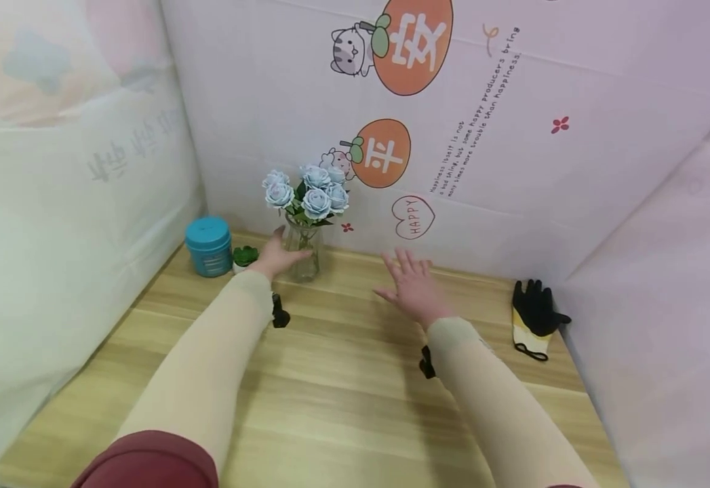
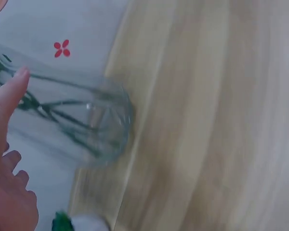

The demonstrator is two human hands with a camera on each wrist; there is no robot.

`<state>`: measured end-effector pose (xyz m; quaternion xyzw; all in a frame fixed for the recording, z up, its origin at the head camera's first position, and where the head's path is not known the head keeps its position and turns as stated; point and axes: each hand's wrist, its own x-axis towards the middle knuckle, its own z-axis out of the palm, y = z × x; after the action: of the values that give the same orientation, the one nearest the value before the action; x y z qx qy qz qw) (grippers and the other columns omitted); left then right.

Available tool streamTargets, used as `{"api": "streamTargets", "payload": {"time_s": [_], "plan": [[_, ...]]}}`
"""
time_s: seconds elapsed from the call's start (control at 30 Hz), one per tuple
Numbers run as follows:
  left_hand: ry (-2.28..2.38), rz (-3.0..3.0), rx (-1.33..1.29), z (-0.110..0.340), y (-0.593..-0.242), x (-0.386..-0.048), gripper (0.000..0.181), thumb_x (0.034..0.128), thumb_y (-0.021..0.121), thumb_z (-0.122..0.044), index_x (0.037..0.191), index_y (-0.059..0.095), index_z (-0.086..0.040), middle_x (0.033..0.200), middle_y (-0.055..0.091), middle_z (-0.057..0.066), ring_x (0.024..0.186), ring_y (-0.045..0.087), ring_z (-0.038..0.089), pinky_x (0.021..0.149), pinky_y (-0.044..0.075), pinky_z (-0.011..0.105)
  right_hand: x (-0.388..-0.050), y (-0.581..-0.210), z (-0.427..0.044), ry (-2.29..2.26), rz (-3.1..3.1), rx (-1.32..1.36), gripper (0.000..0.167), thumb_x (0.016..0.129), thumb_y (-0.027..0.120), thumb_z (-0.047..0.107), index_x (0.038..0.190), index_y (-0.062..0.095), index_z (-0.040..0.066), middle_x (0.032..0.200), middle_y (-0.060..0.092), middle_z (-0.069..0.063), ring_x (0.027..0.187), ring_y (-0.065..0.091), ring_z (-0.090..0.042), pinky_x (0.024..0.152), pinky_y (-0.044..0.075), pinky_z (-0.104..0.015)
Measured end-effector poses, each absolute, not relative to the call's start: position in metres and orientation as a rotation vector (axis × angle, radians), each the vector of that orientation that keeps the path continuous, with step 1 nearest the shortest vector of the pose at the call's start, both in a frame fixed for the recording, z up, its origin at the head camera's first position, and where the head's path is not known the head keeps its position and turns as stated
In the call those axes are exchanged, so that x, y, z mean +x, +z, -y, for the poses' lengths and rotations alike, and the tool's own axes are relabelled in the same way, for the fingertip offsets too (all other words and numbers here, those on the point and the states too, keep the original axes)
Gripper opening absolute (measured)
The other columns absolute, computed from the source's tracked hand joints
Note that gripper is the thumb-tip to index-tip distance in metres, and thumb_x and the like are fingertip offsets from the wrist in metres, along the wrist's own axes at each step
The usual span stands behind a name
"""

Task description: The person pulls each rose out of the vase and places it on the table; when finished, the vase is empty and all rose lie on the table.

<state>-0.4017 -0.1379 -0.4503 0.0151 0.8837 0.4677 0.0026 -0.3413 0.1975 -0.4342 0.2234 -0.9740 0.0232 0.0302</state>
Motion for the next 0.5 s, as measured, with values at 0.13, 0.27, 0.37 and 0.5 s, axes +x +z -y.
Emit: {"api": "streamTargets", "payload": {"time_s": [0.13,0.27,0.37,0.5], "plan": [[1.681,-2.670,-0.068,0.126,-0.447,-0.404,0.091,0.0911,0.073,-0.030,0.158,0.016,-0.007,0.159,0.023,0.021,0.144,0.024,0.038,0.116,0.023,0.049,-0.350,-0.443,-0.165,0.173,3.072,0.708,0.086,0.097,0.041,0.065,0.160,0.004,0.020,0.164,-0.001,-0.013,0.149,-0.001,-0.034,0.117,-0.002,-0.055],[1.699,-2.701,-0.120,0.120,-0.447,-0.405,0.080,0.0912,0.073,-0.031,0.154,0.028,-0.008,0.155,0.033,0.020,0.140,0.032,0.037,0.114,0.029,0.047,-0.356,-0.451,-0.141,0.324,3.134,0.704,0.091,0.096,0.047,0.063,0.160,0.007,0.013,0.163,0.009,-0.017,0.148,0.009,-0.035,0.118,0.007,-0.054],[1.656,-2.781,-0.074,0.113,-0.450,-0.407,0.077,0.0885,0.076,-0.034,0.149,0.036,-0.007,0.148,0.042,0.021,0.135,0.040,0.037,0.110,0.035,0.048,-0.360,-0.454,-0.129,0.520,3.142,0.642,0.093,0.095,0.055,0.058,0.159,0.009,0.009,0.162,0.013,-0.019,0.146,0.016,-0.037,0.118,0.013,-0.051],[1.642,-2.814,0.042,0.103,-0.455,-0.406,0.077,0.0840,0.080,-0.038,0.144,0.043,-0.007,0.143,0.048,0.020,0.129,0.046,0.037,0.105,0.041,0.048,-0.366,-0.456,-0.115,0.869,3.084,0.509,0.094,0.094,0.066,0.044,0.158,0.009,0.005,0.161,0.018,-0.019,0.145,0.023,-0.036,0.118,0.020,-0.046]]}}
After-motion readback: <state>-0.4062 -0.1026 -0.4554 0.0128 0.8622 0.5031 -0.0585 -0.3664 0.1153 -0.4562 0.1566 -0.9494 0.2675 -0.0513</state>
